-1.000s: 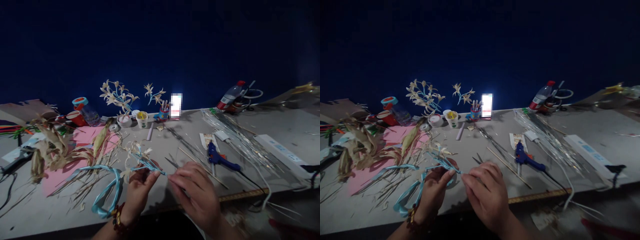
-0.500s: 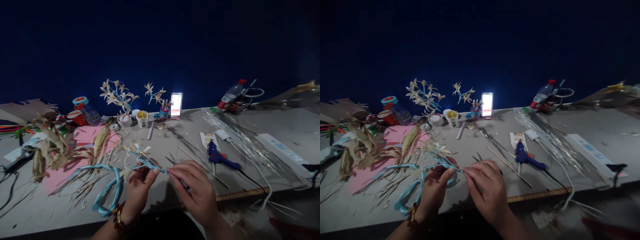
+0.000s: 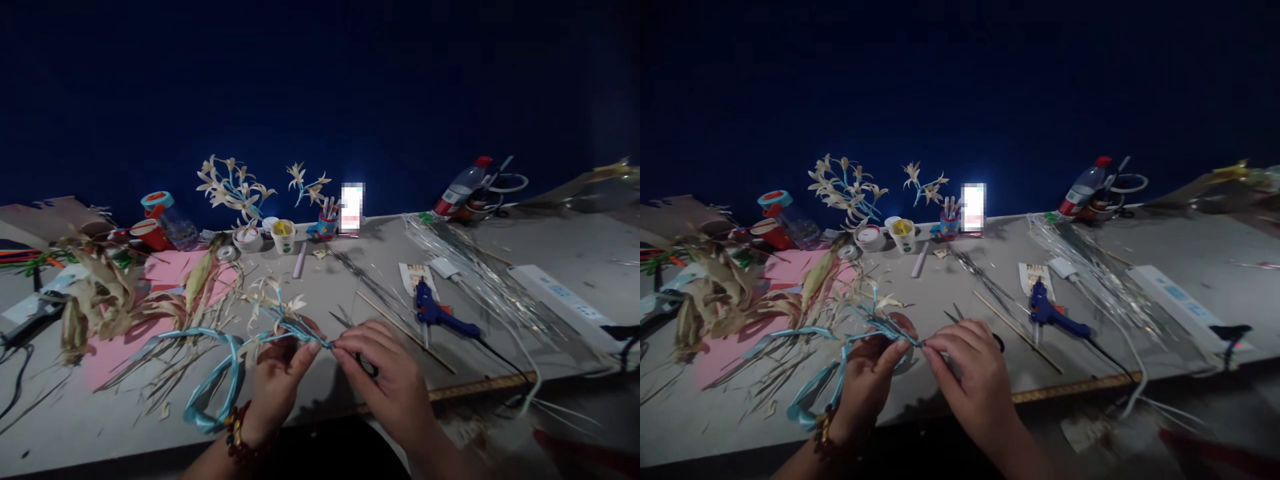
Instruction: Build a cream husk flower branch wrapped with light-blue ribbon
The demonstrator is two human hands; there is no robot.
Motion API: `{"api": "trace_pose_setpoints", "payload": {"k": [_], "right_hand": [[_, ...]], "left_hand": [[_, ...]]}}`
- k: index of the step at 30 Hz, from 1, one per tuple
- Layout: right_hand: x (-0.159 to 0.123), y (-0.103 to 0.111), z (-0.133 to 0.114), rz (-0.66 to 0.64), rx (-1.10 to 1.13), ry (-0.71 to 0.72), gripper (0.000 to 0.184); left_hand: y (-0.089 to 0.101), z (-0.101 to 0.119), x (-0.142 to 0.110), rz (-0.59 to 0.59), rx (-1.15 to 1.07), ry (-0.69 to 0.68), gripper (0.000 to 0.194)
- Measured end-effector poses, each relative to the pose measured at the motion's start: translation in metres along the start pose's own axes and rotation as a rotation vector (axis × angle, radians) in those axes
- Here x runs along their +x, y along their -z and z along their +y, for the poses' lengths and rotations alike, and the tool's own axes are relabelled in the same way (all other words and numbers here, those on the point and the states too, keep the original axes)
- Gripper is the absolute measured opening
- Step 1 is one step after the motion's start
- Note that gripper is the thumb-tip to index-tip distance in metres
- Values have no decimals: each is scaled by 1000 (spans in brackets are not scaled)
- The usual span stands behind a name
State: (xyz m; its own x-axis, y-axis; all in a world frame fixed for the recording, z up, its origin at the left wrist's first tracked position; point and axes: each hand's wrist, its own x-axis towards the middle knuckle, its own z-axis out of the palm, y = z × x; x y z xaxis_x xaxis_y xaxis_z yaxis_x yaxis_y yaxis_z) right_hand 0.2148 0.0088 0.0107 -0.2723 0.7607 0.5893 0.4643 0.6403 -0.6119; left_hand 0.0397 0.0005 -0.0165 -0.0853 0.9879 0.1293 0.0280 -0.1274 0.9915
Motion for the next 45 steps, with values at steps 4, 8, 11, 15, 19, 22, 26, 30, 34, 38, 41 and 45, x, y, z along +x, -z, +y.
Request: {"api": "trace_pose_setpoints", "payload": {"k": [4, 8, 11, 15, 19, 22, 26, 30, 34, 38, 41, 45], "right_hand": [[3, 7, 5, -170, 210, -191, 14], [3, 15, 8, -184, 262, -241, 18], [1, 17, 7, -83, 191, -211, 16], [1, 14, 3, -81, 131, -70, 16], [3, 11, 1, -71, 23, 24, 19], [5, 10, 3, -80, 66, 2, 15], [4, 11, 4, -112, 96, -56, 14], [2, 10, 0, -17, -7, -43, 15], [1, 6, -7, -13, -116, 27, 10], [2, 2, -10, 1, -160, 10, 7], [2, -1, -8, 11, -139, -9, 7], [0, 0, -4, 4, 13, -114, 5]], "left_hand": [[3, 1, 2, -46, 5, -31, 22], [2, 2, 4, -56, 4, -30, 20], [-1, 4, 6, -25, -30, -10, 18], [-3, 5, 5, 0, -37, 14, 18], [-4, 6, 4, 11, -6, 23, 20], [-3, 5, 4, 0, 0, 18, 20], [-3, 3, 3, -1, -47, 37, 18], [-5, 3, 3, 33, -118, 77, 16], [-9, 3, 2, 34, -237, 105, 16], [-11, 0, 0, 55, -245, 105, 15], [-11, -2, -1, 38, -202, 85, 15], [-9, 1, -3, 29, -151, 65, 15]]}}
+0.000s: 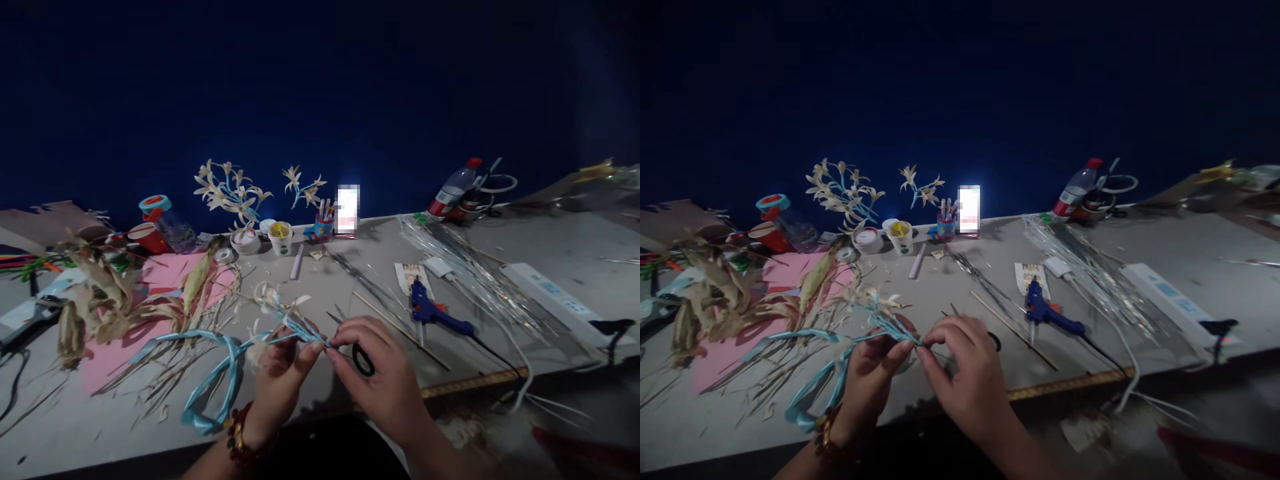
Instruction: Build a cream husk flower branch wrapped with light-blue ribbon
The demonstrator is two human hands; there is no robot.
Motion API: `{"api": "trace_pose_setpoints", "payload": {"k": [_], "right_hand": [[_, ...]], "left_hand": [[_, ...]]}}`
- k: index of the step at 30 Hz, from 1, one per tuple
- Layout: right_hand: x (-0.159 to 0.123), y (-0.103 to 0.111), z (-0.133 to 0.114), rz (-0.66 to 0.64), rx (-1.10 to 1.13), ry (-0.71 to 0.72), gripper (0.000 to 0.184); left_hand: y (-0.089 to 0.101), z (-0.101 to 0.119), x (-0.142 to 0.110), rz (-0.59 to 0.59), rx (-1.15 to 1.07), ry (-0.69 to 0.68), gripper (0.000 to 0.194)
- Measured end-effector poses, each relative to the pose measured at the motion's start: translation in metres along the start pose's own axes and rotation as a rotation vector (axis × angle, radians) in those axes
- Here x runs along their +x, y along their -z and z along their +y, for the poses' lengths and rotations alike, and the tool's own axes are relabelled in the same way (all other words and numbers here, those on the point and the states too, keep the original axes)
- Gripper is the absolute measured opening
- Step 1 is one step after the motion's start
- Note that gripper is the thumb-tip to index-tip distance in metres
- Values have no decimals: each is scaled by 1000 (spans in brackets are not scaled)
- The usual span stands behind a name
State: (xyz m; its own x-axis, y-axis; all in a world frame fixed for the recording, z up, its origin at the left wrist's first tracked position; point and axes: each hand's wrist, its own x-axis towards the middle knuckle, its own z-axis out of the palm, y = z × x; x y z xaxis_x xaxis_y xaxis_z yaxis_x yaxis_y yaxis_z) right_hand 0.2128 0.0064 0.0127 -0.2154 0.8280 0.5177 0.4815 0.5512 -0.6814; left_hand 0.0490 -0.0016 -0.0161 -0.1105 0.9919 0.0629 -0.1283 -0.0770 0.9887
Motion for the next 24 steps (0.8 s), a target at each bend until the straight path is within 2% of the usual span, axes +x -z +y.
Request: {"api": "trace_pose_setpoints", "payload": {"k": [3, 7, 11, 14, 17, 20, 22, 24], "right_hand": [[2, 5, 3, -65, 176, -128, 5], [8, 13, 6, -253, 415, -308, 10], [15, 16, 10, -380, 678, -493, 27], [18, 17, 13, -427, 759, -562, 29], [17, 22, 15, -354, 615, -455, 18], [12, 27, 12, -147, 364, -198, 7], [6, 28, 7, -82, 229, -38, 8], [2, 27, 2, -81, 112, 69, 12]], "left_hand": [[3, 5, 0, -31, 117, -10, 17], [12, 5, 1, -88, 315, -48, 21], [21, -5, 0, -96, 363, -94, 17], [21, -8, -1, -87, 362, -104, 20], [17, -3, 1, -126, 311, -122, 22], [11, 5, 4, -129, 289, -128, 24], [9, 8, 5, -134, 274, -111, 25], [8, 9, 6, -131, 264, -96, 26]]}}
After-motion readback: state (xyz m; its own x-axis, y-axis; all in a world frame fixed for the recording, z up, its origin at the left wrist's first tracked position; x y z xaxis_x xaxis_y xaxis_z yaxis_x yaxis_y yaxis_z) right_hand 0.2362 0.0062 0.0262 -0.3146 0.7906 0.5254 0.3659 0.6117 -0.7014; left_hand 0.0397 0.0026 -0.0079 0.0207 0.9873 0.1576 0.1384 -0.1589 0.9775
